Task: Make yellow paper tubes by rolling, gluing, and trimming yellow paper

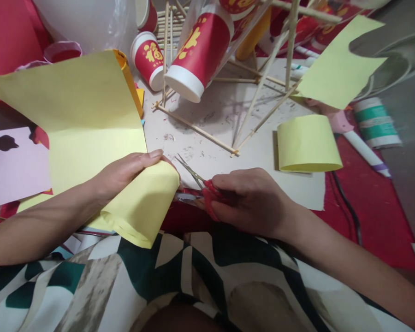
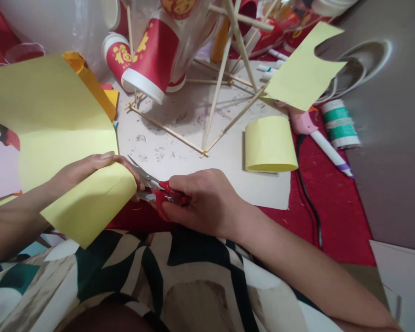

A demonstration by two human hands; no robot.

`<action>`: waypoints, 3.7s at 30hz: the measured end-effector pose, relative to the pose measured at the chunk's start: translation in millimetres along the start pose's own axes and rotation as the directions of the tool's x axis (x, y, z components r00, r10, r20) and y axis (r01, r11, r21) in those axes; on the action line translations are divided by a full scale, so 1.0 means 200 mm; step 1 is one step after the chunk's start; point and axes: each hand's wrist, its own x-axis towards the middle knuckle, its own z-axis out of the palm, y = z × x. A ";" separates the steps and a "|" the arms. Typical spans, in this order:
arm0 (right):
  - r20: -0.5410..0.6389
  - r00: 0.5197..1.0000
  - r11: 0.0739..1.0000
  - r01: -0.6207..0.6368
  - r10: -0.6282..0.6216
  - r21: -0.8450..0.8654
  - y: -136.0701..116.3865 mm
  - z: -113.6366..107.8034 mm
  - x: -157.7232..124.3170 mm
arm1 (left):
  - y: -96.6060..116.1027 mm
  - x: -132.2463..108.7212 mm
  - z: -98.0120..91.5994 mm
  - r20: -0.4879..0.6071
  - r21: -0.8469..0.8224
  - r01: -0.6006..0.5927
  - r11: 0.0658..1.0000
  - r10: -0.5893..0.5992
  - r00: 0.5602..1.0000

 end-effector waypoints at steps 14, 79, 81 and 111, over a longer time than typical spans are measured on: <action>0.100 0.995 0.994 -0.028 0.017 0.101 -0.01 0.00 0.00 | -0.05 0.01 0.01 -0.014 -0.086 0.031 0.996 -0.033 0.999; 0.139 0.990 0.999 -0.039 0.033 0.037 0.01 0.00 -0.01 | -0.01 -0.02 0.00 -0.062 0.315 -0.008 0.949 0.029 0.998; 0.148 0.988 0.999 -0.043 0.039 0.023 0.01 0.00 -0.01 | -0.01 -0.02 0.01 -0.079 0.317 -0.032 0.948 0.060 0.995; 0.114 0.993 0.999 -0.014 0.010 0.035 0.01 0.00 0.00 | -0.02 -0.01 -0.01 -0.080 0.188 0.048 0.981 -0.033 0.996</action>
